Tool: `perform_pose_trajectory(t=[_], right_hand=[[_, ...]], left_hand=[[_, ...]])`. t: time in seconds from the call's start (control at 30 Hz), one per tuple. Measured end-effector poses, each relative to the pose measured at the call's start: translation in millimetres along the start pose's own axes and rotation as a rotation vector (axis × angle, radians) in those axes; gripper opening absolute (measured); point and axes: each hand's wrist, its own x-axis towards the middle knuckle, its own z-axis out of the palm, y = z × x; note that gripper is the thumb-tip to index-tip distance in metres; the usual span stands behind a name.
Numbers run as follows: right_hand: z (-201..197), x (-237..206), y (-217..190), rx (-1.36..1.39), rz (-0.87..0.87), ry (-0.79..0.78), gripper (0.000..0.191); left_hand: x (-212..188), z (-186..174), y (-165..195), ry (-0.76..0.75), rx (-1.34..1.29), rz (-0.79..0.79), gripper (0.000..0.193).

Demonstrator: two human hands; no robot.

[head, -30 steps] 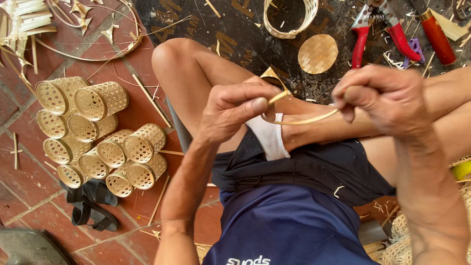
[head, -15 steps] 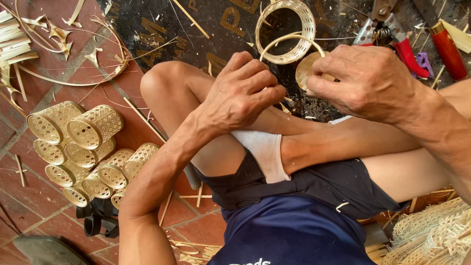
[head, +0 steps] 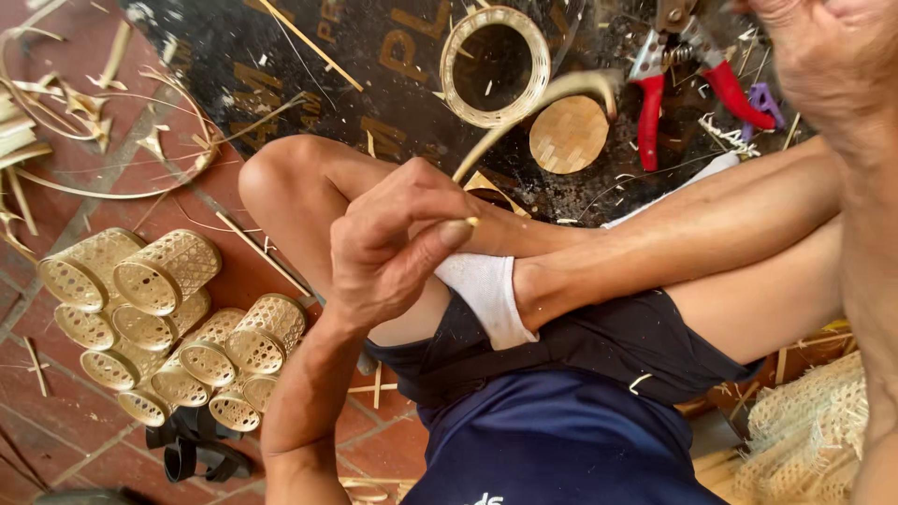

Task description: The person sits on the floor assembling woven bamboo lampshade cylinders. They press a woven bamboo sleeve onto a wooden rim, trim bamboo strips with a knife, bend strips around a PVC pipe to form rims, and fit the rims onto the woven cylinders, adding finished pieces to a pile of completed lampshades.

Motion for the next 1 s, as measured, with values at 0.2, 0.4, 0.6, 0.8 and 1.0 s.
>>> perform_pose_trajectory(t=[0.2, 0.4, 0.6, 0.8, 1.0], right_hand=[[11, -50, 2, 0.482, 0.124, -0.24, 0.035], [39, -97, -4, 0.589, 0.125, -0.067, 0.019], [86, -121, -51, 0.128, -0.355, 0.067, 0.016], [67, -100, 4, -0.259, -0.43, 0.094, 0.025], [53, -56, 117, -1.05, 0.122, -0.002, 0.117]], left_hand=[[-14, 25, -18, 0.185, -0.571, -0.186, 0.012], [-11, 42, -1, 0.426, -0.126, -0.171, 0.032], [-26, 100, 29, 0.299, 0.071, 0.073, 0.02], [-34, 98, 22, 0.365, 0.032, 0.064, 0.011], [-30, 89, 16, 0.3, -0.157, 0.015, 0.013]])
